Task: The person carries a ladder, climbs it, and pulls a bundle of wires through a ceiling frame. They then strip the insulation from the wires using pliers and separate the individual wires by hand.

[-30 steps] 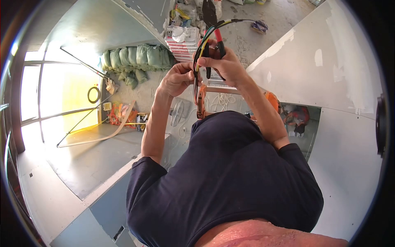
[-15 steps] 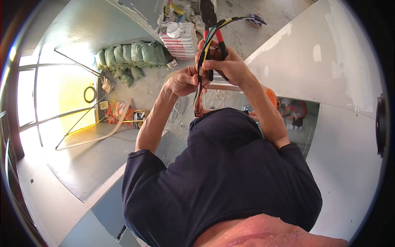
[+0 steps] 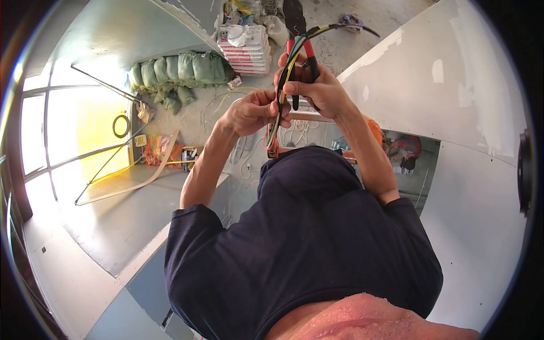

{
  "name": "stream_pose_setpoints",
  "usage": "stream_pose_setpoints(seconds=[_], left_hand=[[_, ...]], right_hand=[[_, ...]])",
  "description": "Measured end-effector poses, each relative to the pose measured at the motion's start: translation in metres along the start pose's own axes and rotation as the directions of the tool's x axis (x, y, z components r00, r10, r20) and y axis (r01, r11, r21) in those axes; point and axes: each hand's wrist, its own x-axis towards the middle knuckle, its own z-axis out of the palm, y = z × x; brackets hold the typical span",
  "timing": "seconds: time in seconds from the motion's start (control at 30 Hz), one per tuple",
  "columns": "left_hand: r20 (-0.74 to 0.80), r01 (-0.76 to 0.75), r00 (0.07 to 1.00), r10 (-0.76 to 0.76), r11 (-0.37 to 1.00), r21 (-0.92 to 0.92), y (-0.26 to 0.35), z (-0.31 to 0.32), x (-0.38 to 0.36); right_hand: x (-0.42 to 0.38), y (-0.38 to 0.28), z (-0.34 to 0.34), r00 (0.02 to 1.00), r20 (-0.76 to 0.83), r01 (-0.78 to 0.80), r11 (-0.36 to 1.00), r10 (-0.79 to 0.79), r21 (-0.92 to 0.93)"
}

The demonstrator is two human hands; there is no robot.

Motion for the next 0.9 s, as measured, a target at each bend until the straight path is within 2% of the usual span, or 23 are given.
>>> stream_pose_setpoints(seconds=[0.07, 0.1, 0.17, 0.2, 0.27, 0.3, 0.37, 0.4, 0.47, 0.5, 0.57, 0.63, 0.7, 0.77, 0.9], left_hand=[[-0.164, -0.055, 0.985, 0.057, 0.998, 0.014, -0.002, 0.008, -0.005], [-0.16, -0.058, 0.985, 0.06, 0.998, 0.016, -0.004, 0.012, -0.009], [-0.368, -0.143, 0.912, 0.18, 0.982, 0.125, -0.008, 0.019, -0.014], [-0.367, -0.144, 0.912, 0.183, 0.981, 0.13, -0.009, 0.019, -0.015], [-0.349, -0.225, 0.882, 0.317, 0.934, 0.279, -0.015, 0.02, -0.018], [-0.351, -0.229, 0.88, 0.32, 0.933, 0.278, -0.018, 0.022, -0.019], [-0.479, -0.226, 0.777, 0.408, 0.892, 0.392, -0.019, 0.028, -0.019], [-0.48, -0.228, 0.776, 0.409, 0.891, 0.391, -0.02, 0.032, -0.018], [-0.553, -0.143, 0.666, 0.501, 0.813, 0.564, -0.021, 0.038, -0.017], [-0.553, -0.142, 0.666, 0.501, 0.813, 0.565, -0.022, 0.041, -0.016], [-0.595, -0.051, 0.57, 0.566, 0.747, 0.663, -0.024, 0.048, -0.013], [-0.592, -0.085, 0.548, 0.591, 0.743, 0.664, -0.029, 0.052, -0.01], [-0.588, -0.117, 0.528, 0.613, 0.739, 0.664, -0.031, 0.057, -0.007], [-0.618, -0.108, 0.458, 0.639, 0.73, 0.675, -0.033, 0.063, -0.006], [-0.617, -0.169, 0.421, 0.665, 0.725, 0.667, -0.04, 0.067, -0.004]], right_hand=[[0.0, 0.001, 0.001, 1.0, -0.021, 0.009, 1.0, -0.01, -0.015], [0.0, 0.001, 0.001, 0.999, -0.036, 0.013, 1.0, -0.013, 0.003], [0.002, 0.004, -0.002, 0.999, -0.045, 0.025, 1.0, -0.024, 0.016], [0.001, 0.008, -0.004, 0.997, -0.082, 0.017, 0.999, -0.014, 0.029], [-0.002, 0.012, -0.002, 0.993, -0.117, 0.002, 0.999, 0.004, 0.045], [-0.003, 0.012, -0.001, 0.99, -0.138, -0.022, 1.0, 0.023, 0.012], [-0.002, 0.01, 0.001, 0.987, -0.153, -0.046, 0.999, 0.042, -0.027], [-0.002, 0.012, 0.003, 0.984, -0.176, -0.037, 0.999, 0.032, -0.026], [-0.001, 0.016, 0.004, 0.98, -0.198, -0.027, 0.999, 0.022, -0.023], [0.001, 0.02, 0.002, 0.979, -0.202, 0.0, 1.0, -0.002, -0.009], [0.001, 0.025, 0.002, 0.978, -0.208, 0.035, 0.999, -0.033, 0.006], [-0.001, 0.028, 0.006, 0.947, -0.319, 0.039, 0.999, -0.042, -0.014], [-0.003, 0.028, 0.008, 0.945, -0.323, 0.05, 0.999, -0.051, -0.013], [-0.006, 0.029, 0.011, 0.943, -0.329, 0.06, 0.998, -0.059, -0.006], [-0.006, 0.031, 0.018, 0.907, -0.416, 0.084, 0.996, -0.07, 0.017]])
